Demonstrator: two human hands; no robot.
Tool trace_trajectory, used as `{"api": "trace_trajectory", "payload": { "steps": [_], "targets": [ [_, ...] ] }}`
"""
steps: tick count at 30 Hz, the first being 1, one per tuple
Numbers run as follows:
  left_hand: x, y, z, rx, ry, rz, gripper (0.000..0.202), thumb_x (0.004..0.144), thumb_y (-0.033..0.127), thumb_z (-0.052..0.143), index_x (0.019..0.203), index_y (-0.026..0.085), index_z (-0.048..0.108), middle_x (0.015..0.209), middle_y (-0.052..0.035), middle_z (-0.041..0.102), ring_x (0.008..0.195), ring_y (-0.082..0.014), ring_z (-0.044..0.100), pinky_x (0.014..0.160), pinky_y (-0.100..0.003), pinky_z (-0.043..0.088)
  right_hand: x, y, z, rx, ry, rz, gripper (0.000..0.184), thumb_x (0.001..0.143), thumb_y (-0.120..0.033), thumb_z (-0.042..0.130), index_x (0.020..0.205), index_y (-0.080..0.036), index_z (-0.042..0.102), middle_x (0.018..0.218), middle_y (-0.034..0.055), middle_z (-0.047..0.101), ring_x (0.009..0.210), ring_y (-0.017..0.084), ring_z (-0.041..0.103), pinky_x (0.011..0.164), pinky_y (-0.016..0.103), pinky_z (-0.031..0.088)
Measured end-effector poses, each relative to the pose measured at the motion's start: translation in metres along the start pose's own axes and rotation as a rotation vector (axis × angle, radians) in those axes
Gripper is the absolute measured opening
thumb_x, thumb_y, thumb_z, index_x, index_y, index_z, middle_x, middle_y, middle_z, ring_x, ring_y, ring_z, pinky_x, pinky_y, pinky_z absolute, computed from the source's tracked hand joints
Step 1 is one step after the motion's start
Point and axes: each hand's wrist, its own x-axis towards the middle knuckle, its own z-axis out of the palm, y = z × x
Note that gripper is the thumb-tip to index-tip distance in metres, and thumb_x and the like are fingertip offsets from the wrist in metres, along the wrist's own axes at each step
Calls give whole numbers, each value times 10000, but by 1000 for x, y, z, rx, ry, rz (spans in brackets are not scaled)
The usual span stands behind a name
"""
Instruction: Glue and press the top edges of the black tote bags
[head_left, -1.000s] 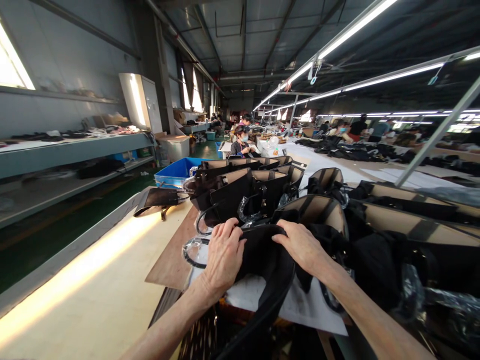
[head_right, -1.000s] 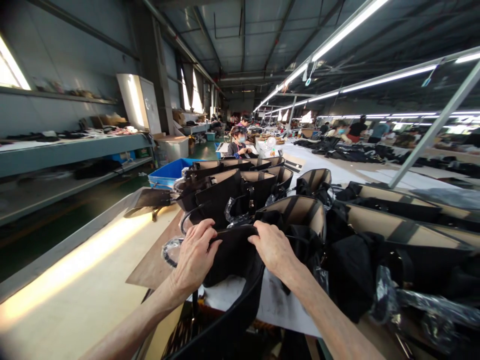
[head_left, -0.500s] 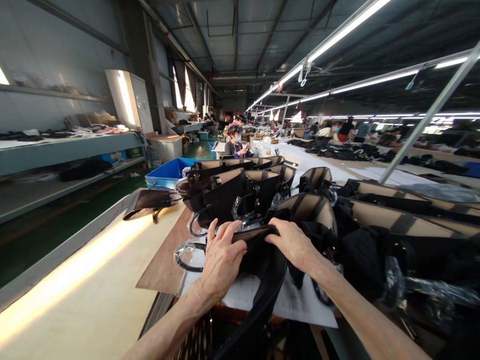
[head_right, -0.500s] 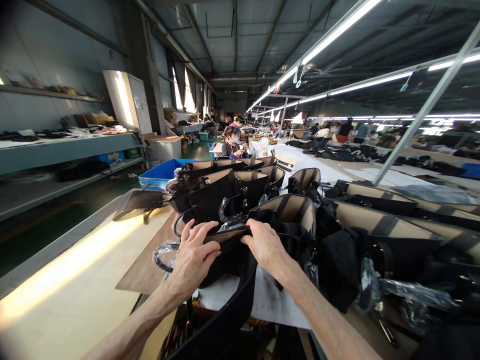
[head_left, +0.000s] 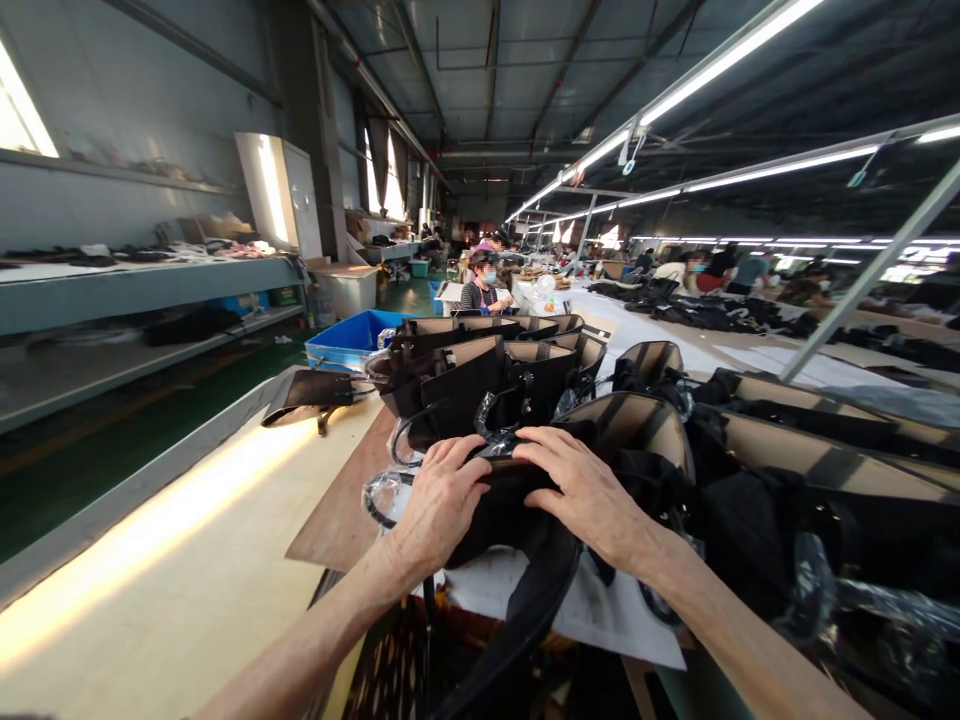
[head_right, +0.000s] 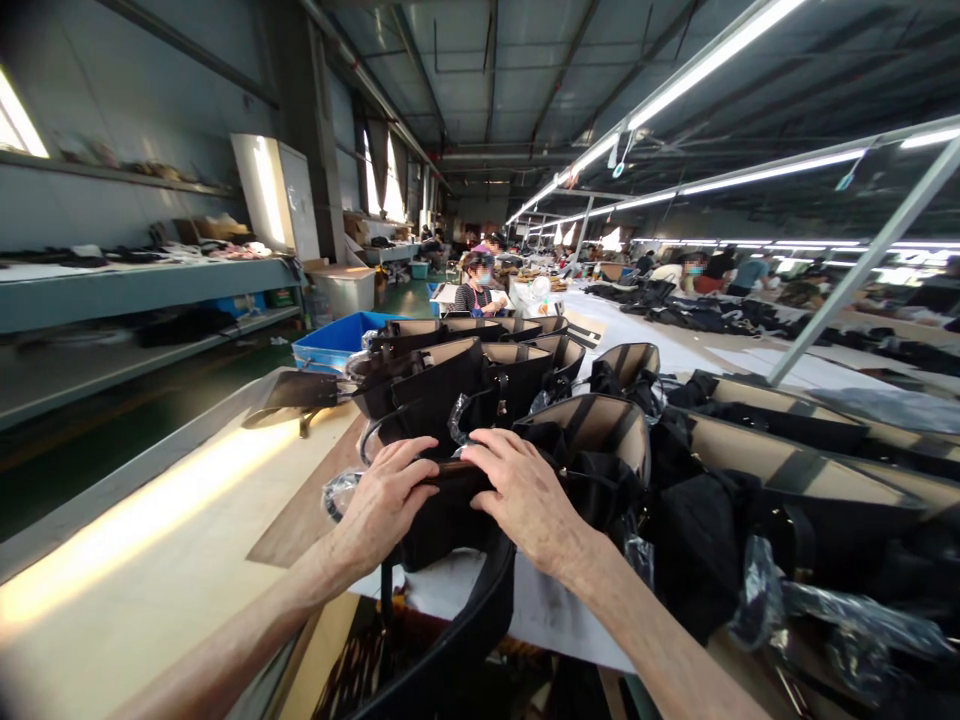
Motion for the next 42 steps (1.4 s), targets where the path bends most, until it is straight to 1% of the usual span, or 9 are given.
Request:
{"api": "trace_trajectory", "payload": {
  "steps": [2,6,9,15,23,28,33,39,42],
  "targets": [
    [-2,-2,-2,-37,5,-24,284,783,46,521,1022,196,548,1226,-61,526,1119,-207,481,973,-399,425,1,-1,2,9,17,-84,437,703,24,646,1058,-224,589,1271,23,490,1202,195,384,1024,325,309],
    [-6,-6,-14,-42,-2,-82,459,744,43,568,1164,179,445,1240,-76,504,1169,-203,441,991,-371,400,4,-1,4,93,-13,-64,313,729,1,633,953,-217,618,1216,14,522,1118,192,455,970,302,350],
    [-9,-14,-25,7,-77,-172,462,708,122,656,1135,177,487,1143,-70,555,1118,-243,469,952,-405,401,5,0,5,211,-49,-9,153,777,-67,597,786,-218,620,1158,-6,549,1054,191,499,935,295,360],
    [-15,-29,-32,-171,-170,-363,315,713,196,676,1013,212,579,931,-8,582,868,-190,555,767,-308,427,2,1,8,392,10,62,170,816,-192,524,668,-222,603,1051,12,584,948,211,545,891,308,356],
    [-14,-32,-29,-341,-114,-309,223,712,167,695,930,185,650,925,-12,631,908,-178,559,813,-276,399,3,4,16,354,92,109,219,840,-296,467,650,-218,543,1033,17,591,872,221,561,843,334,377],
    [-13,-33,-28,-464,-59,-302,135,753,162,660,885,154,685,877,-21,647,851,-154,574,764,-243,405,3,6,20,292,128,99,227,856,-316,444,674,-220,540,1017,0,588,848,204,561,822,334,381],
    [-11,-31,-26,-471,-10,-328,118,746,157,657,847,150,720,837,-23,631,787,-137,577,719,-229,409,4,6,20,205,185,36,205,858,-250,450,662,-209,494,957,14,588,771,186,557,720,320,412],
    [-12,-30,-20,-409,23,-297,121,774,167,619,828,147,726,788,-26,622,743,-132,572,687,-229,406,5,6,19,92,234,-14,179,820,-133,535,666,-201,473,920,36,582,911,220,515,835,349,382],
    [-12,-31,-18,-411,28,-288,123,785,175,603,812,146,720,799,-31,620,743,-132,572,682,-228,407,5,5,19,54,225,-14,195,818,-99,565,682,-201,470,858,21,573,844,210,519,770,330,405]
  ]
}}
